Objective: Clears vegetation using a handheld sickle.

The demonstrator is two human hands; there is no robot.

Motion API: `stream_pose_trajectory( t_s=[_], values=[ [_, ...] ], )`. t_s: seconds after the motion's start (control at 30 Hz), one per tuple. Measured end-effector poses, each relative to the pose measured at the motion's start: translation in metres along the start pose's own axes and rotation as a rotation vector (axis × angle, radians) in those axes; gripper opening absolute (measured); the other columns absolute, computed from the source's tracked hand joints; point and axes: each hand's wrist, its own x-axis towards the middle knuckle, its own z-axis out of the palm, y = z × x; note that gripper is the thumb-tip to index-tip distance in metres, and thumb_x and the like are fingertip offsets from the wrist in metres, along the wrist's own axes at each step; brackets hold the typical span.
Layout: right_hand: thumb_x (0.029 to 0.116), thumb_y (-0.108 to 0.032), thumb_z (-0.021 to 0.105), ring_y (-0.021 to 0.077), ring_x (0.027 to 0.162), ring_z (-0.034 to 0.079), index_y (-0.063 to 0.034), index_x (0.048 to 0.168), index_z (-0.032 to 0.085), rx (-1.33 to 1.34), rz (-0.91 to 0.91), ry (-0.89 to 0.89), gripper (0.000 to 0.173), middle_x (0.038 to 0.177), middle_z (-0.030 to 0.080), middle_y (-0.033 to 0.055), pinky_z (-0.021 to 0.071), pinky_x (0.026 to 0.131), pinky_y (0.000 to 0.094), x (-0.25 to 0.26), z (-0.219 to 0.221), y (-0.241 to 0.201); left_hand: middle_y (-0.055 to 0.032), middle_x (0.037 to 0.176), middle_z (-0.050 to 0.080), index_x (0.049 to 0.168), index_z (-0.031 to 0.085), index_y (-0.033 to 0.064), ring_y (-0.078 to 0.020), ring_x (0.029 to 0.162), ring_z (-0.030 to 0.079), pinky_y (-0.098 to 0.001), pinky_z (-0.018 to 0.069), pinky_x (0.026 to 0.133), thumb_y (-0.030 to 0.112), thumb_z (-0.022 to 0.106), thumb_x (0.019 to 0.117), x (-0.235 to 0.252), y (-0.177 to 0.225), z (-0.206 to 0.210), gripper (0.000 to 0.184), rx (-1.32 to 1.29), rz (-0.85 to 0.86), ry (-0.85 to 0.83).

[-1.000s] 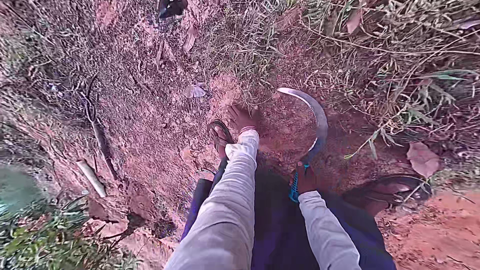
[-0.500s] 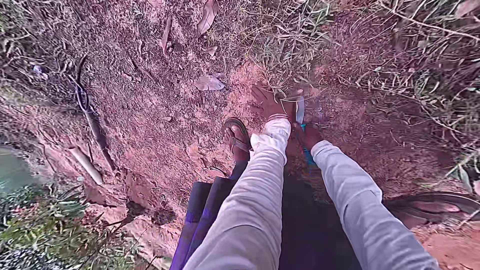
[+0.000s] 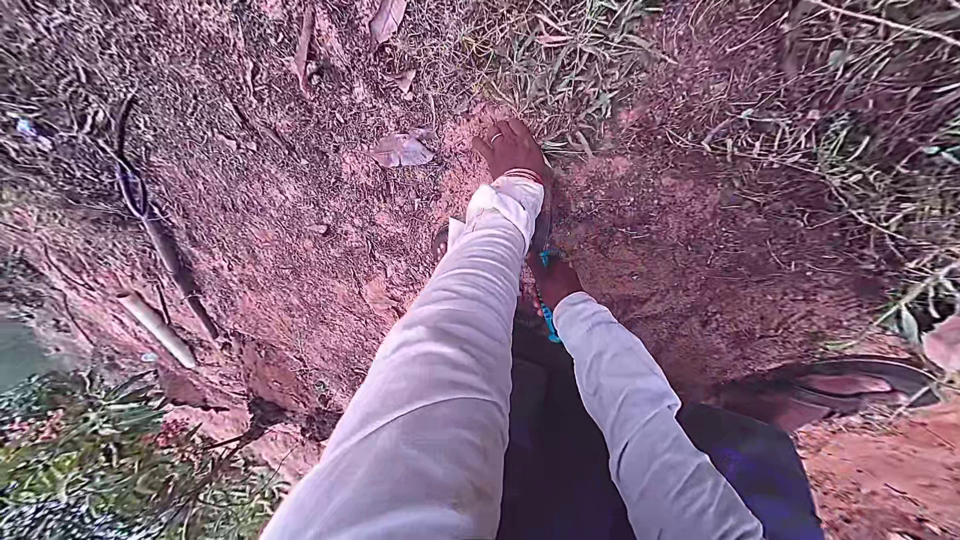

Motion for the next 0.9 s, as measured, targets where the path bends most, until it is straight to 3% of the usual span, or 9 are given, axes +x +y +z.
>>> stream_pose_trajectory(
  t_s=[0.07,0.17,0.3,0.4,0.47,0.53,0.6,0.77,0.9],
  values=[
    [0.1106,-0.047,0.036,0.0154,0.058,0.059,-0.0001,0.127,0.054,0.014,0.032,-0.017,0.053,0.079,0.056,0.0075,0.0533,0.059,0.0305,-0.022,-0.001,0.007,-0.0286,0.156,0.045,0.152,0.038,-0.0064,-0.0422,0.151,0.035,-0.0631,0.0154,0.124,0.013,0.056,0.1012,0.001,-0.007,-0.007,0.058,0.100,0.053,-0.075],
    [0.1101,-0.046,0.040,0.0242,0.067,0.065,0.0033,0.135,0.052,-0.059,0.017,0.057,0.056,0.087,0.063,0.0150,0.0562,0.069,0.0401,-0.062,-0.013,0.048,-0.0294,0.143,0.057,0.147,0.049,-0.0035,-0.0448,0.141,0.048,-0.0652,0.0180,0.122,0.014,0.052,0.1042,0.009,-0.022,-0.032,0.047,0.278,0.194,-0.153],
    [0.1110,-0.041,0.041,0.0277,0.066,0.067,0.0090,0.131,0.052,-0.044,-0.006,0.260,0.055,0.082,0.064,0.0173,0.0573,0.068,0.0447,-0.101,-0.035,0.107,-0.0323,0.144,0.055,0.141,0.056,-0.0060,-0.0501,0.139,0.049,-0.0734,0.0243,0.116,0.020,0.054,0.1067,-0.013,-0.017,-0.100,0.043,0.338,0.237,-0.270],
    [0.1107,-0.039,0.044,0.0246,0.058,0.064,0.0112,0.126,0.055,0.014,-0.058,0.383,0.054,0.075,0.062,0.0153,0.0560,0.061,0.0431,-0.106,-0.046,0.127,-0.0326,0.144,0.055,0.145,0.051,-0.0051,-0.0495,0.138,0.050,-0.0685,0.0364,0.112,0.017,0.048,0.1069,-0.027,-0.015,-0.147,0.044,-0.034,0.155,-0.014],
    [0.1104,-0.039,0.045,0.0221,0.056,0.062,0.0111,0.125,0.055,0.034,-0.083,0.400,0.053,0.072,0.061,0.0132,0.0553,0.059,0.0411,-0.108,-0.046,0.131,-0.0285,0.145,0.056,0.150,0.046,-0.0037,-0.0396,0.139,0.053,-0.0544,0.0388,0.116,0.020,0.040,0.1118,-0.026,-0.025,-0.159,0.045,-0.445,0.083,0.200],
    [0.1102,-0.038,0.045,0.0178,0.053,0.061,0.0114,0.123,0.056,0.097,-0.140,0.445,0.052,0.069,0.060,0.0096,0.0550,0.056,0.0377,-0.102,-0.040,0.135,-0.0270,0.138,0.059,0.148,0.046,-0.0049,-0.0319,0.126,0.061,-0.0445,0.0478,0.106,0.021,0.041,0.1126,-0.019,-0.033,-0.153,0.044,-0.867,-0.021,0.279],
    [0.1103,-0.035,0.044,0.0113,0.049,0.057,0.0118,0.121,0.055,0.226,-0.199,0.504,0.049,0.065,0.057,0.0044,0.0534,0.052,0.0313,-0.092,-0.027,0.139,-0.0270,0.132,0.061,0.146,0.047,-0.0030,-0.0322,0.112,0.069,-0.0457,0.0578,0.095,0.016,0.045,0.1111,-0.014,-0.049,-0.128,0.040,-0.986,-0.137,0.231],
    [0.1135,-0.031,0.035,0.0057,0.043,0.053,0.0069,0.115,0.052,0.528,-0.230,0.507,0.041,0.060,0.051,-0.0017,0.0516,0.046,0.0241,-0.043,-0.030,0.117,-0.0267,0.133,0.065,0.141,0.057,-0.0018,-0.0390,0.125,0.062,-0.0537,0.0464,0.108,0.017,0.058,0.1057,-0.024,-0.079,-0.029,0.040,-0.855,-0.326,0.061],
    [0.1137,-0.034,0.032,0.0125,0.053,0.056,0.0110,0.119,0.054,0.245,-0.233,0.355,0.050,0.069,0.055,0.0061,0.0528,0.058,0.0299,0.009,-0.047,0.076,-0.0308,0.144,0.054,0.148,0.047,-0.0017,-0.0421,0.135,0.054,-0.0523,0.0441,0.112,0.011,0.072,0.0949,-0.041,-0.061,0.009,0.060,-0.850,-0.234,0.116]
  ],
)
